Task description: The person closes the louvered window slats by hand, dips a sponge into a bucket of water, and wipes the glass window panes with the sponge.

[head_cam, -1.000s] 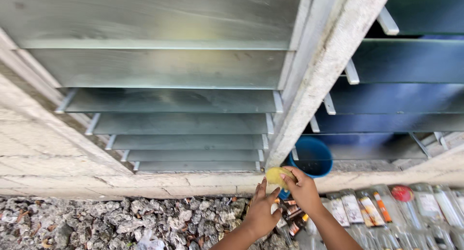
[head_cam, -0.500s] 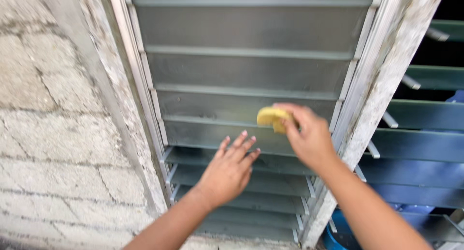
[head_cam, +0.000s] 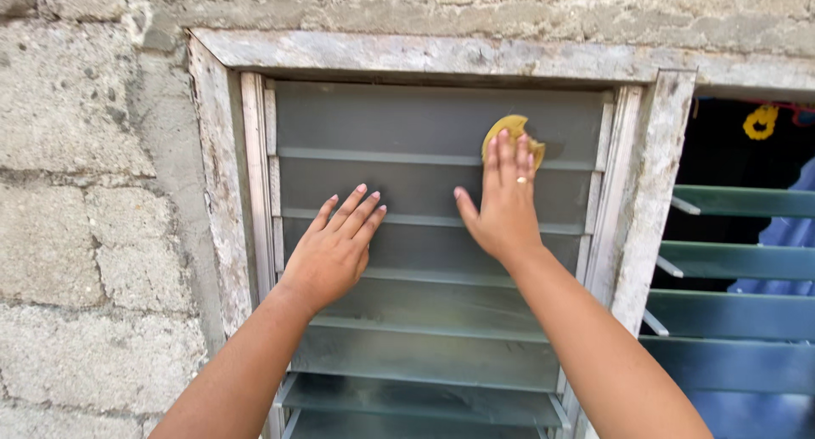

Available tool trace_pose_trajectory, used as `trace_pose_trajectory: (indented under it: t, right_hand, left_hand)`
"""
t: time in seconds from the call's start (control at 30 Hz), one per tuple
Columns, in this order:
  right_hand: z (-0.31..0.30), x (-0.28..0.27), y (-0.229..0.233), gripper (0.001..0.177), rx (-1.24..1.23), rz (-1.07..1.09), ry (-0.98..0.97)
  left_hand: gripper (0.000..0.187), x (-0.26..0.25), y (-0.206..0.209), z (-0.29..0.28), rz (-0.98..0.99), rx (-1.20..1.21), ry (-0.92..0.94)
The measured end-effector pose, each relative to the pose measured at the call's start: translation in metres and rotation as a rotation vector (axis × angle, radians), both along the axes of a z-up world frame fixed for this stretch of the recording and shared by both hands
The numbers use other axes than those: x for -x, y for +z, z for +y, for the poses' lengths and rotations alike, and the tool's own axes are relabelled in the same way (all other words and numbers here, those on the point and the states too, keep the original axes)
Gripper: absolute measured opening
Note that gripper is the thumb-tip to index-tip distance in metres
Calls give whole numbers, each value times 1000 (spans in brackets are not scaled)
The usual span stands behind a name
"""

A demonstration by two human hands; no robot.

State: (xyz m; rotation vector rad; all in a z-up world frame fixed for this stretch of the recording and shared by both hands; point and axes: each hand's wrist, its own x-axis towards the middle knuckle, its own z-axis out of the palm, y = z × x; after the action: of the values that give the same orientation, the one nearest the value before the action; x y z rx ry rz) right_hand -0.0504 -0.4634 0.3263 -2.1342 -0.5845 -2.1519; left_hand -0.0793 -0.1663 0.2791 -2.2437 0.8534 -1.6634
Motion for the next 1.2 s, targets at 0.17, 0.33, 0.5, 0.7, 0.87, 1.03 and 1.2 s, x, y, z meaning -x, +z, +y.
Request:
trace_pose_trajectory:
  t: [0.17, 0.33, 0.5, 0.7, 0.87, 1.03, 1.2]
  right_hand:
    - [-32, 12, 17, 86, -95, 192, -143]
    - [35, -12, 25, 104, -163, 313, -326]
    - [56, -15, 37, 85, 207, 294, -165]
    - [53, -18, 40, 94, -280, 51, -174]
    - [133, -41, 44, 100, 206, 99, -141]
    - [108, -12, 45, 90, 33, 193, -89]
    - [159, -27, 53, 100, -123, 196, -228]
  left_hand:
    - [57, -25, 31, 37, -96, -29, 30]
    - [61, -52, 33, 71, -144, -31, 80]
    - [67, -76, 26, 85, -147, -5, 84]
    - [67, -82, 22, 94, -189, 23, -19]
    - [68, -82, 21, 96, -183, 55, -45]
    - [67, -82, 20, 99, -207, 62, -51]
    - [69, -80, 22, 98, -199, 66, -81]
